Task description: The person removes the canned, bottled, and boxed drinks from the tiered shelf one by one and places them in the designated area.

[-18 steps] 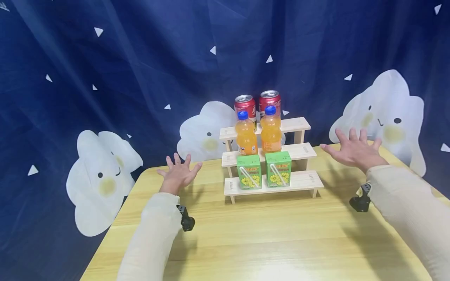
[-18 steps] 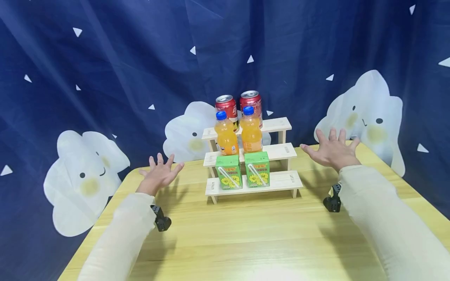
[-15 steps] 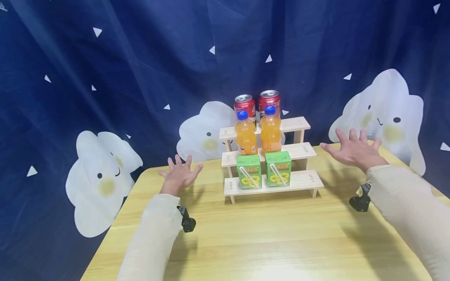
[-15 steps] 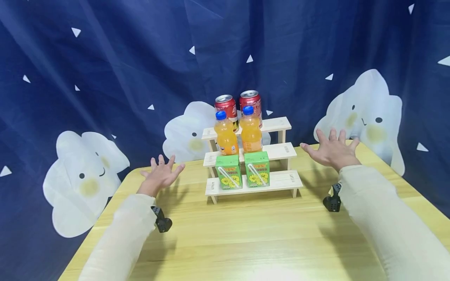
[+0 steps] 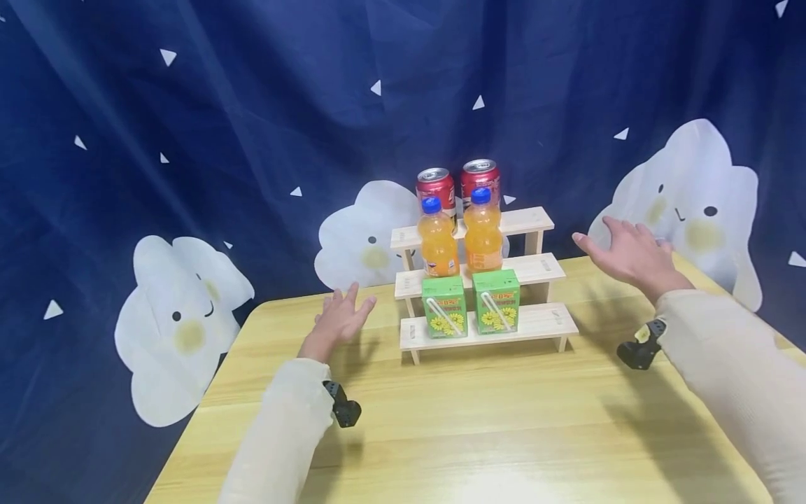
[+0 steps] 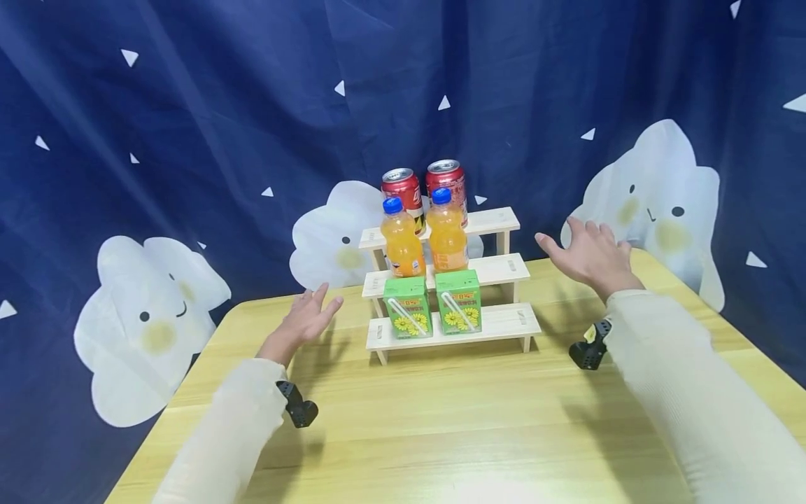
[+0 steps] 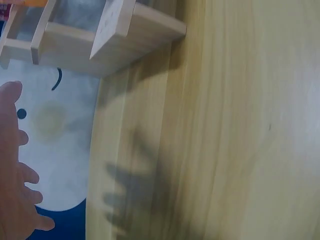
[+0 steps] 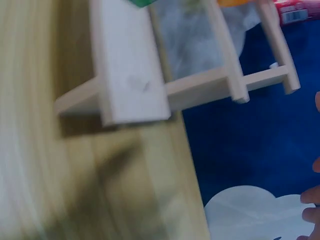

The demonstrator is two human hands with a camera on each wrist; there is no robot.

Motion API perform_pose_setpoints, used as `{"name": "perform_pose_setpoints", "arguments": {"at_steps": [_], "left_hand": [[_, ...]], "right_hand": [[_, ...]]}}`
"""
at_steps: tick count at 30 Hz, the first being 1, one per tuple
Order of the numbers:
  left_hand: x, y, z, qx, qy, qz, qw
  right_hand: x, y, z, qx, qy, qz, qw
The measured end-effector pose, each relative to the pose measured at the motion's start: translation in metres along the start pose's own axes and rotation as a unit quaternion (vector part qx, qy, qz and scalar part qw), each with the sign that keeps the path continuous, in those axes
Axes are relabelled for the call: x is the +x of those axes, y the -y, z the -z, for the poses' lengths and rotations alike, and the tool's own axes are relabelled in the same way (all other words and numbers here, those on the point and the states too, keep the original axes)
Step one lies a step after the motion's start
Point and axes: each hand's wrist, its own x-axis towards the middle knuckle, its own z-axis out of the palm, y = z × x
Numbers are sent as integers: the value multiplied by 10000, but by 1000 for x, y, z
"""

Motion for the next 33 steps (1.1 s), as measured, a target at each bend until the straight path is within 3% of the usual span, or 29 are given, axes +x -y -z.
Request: {"name": "perform_pose_setpoints", "arguments": {"at_steps": [5,9,11,15,19,24,26,33], "left_hand": [[-1,-9,-15,-394,-99,-265,9988],[-5,-15,-29,-1004,-156,-399,9940],[-6,-19,-35,-1380,-228,-398,9894],[-10,-24,-49,-2304,-375,-285,9720],[-15,-29,-63,-3361,-414,-260,9406],[-19,-36,-79,-4669,-292,-310,8833],[-20,-38,-85,-5025,-242,-252,8639],[-27,-44,-100,-5851,-134,-235,8105]], "right_hand": [[1,9,6,436,18,-233,9988],[2,18,9,720,32,-226,9971],[3,23,10,827,-27,-175,9964],[5,30,9,911,-131,-60,9957],[6,35,7,993,-272,32,9947],[7,41,4,1143,-473,169,9922],[8,43,2,1188,-513,205,9914],[12,54,-2,1371,-603,292,9883]]}}
